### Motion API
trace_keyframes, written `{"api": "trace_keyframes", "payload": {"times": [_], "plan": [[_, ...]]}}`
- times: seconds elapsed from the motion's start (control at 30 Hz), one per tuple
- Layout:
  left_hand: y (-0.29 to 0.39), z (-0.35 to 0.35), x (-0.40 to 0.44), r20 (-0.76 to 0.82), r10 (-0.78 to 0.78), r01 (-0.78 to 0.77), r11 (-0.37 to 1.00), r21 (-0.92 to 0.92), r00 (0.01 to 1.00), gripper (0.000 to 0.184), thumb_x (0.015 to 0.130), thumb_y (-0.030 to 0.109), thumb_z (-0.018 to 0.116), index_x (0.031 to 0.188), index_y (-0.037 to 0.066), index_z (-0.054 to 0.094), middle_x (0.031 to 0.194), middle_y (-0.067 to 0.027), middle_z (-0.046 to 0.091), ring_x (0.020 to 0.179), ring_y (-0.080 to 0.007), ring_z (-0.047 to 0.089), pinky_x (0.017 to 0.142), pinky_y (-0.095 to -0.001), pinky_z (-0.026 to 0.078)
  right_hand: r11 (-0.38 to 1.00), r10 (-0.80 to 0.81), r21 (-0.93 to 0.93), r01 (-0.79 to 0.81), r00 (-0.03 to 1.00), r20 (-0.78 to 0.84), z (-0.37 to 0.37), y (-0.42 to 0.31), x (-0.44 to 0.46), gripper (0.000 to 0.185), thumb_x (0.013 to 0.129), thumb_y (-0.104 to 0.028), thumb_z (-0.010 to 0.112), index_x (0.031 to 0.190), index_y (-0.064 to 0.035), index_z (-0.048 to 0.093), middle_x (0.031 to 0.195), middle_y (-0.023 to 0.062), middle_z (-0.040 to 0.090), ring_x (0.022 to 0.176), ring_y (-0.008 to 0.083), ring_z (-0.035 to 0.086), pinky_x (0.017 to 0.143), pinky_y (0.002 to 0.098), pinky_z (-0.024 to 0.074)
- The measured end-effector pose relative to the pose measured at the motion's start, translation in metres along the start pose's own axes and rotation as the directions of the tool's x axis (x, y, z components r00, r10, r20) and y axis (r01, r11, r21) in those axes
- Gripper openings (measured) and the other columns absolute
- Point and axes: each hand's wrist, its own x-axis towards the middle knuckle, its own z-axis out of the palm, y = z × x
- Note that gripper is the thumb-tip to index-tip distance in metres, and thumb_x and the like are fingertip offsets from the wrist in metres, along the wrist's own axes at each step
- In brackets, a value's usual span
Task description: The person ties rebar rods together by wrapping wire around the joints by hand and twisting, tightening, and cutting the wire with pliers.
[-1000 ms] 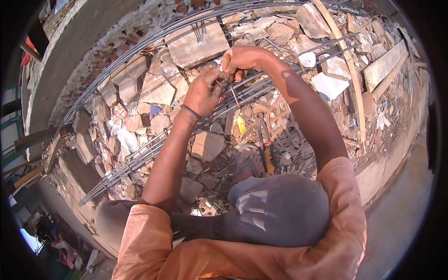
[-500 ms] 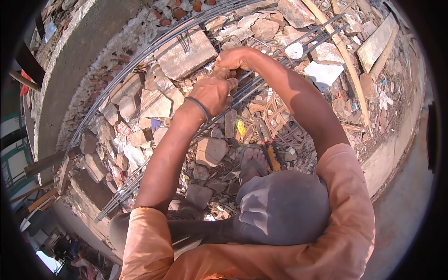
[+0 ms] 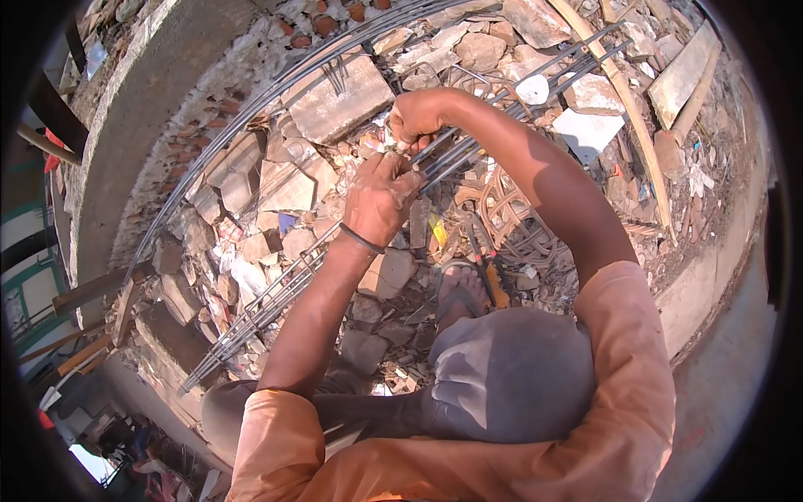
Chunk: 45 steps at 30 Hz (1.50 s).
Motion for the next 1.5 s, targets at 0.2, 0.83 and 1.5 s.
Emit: {"api": "trace_keyframes", "payload": {"times": [0.2, 0.83, 1.5], "plan": [[0.012, 0.013, -0.026, -0.110, 0.015, -0.009, 0.999, 0.052, 0.994, 0.030, 0.068, 0.006, 0.070, 0.097, 0.011, 0.070, 0.089, -0.0071, 0.059, 0.079, -0.0268, 0.054, 0.068, -0.0397, 0.044, 0.964, -0.250, -0.084, 0.252, 0.968, 0.038, 0.016, -0.005, 0.001, 0.010, 0.081, -0.006, 0.073, 0.085, 0.0020, 0.068, 0.074, 0.0080, 0.068, 0.064, 0.0137, 0.064, 0.056, 0.0274, 0.0510], [-0.023, 0.014, -0.008, 0.181, -0.812, 0.532, 0.179, -0.828, 0.555, 0.012, 0.091, 0.013, 0.066, 0.088, 0.002, 0.064, 0.080, -0.0062, 0.067, 0.068, -0.0128, 0.063, 0.065, -0.0253, 0.053, 0.900, -0.435, -0.073, 0.430, 0.895, -0.101, 0.021, -0.003, -0.024, 0.012, 0.086, -0.008, 0.064, 0.092, 0.0024, 0.068, 0.076, 0.0085, 0.069, 0.065, 0.0132, 0.063, 0.059, 0.0287, 0.0497], [-0.047, 0.009, -0.005, 0.496, -0.764, 0.671, -0.114, -0.733, 0.412, 0.023, 0.086, 0.013, 0.071, 0.093, -0.004, 0.058, 0.082, -0.0154, 0.069, 0.073, -0.0204, 0.069, 0.068, -0.0281, 0.058, 0.909, -0.410, 0.022, 0.416, 0.903, -0.129, 0.025, 0.002, -0.028, 0.010, 0.087, -0.006, 0.066, 0.094, 0.0021, 0.065, 0.084, 0.0096, 0.067, 0.077, 0.0162, 0.064, 0.068, 0.0312, 0.0517]]}}
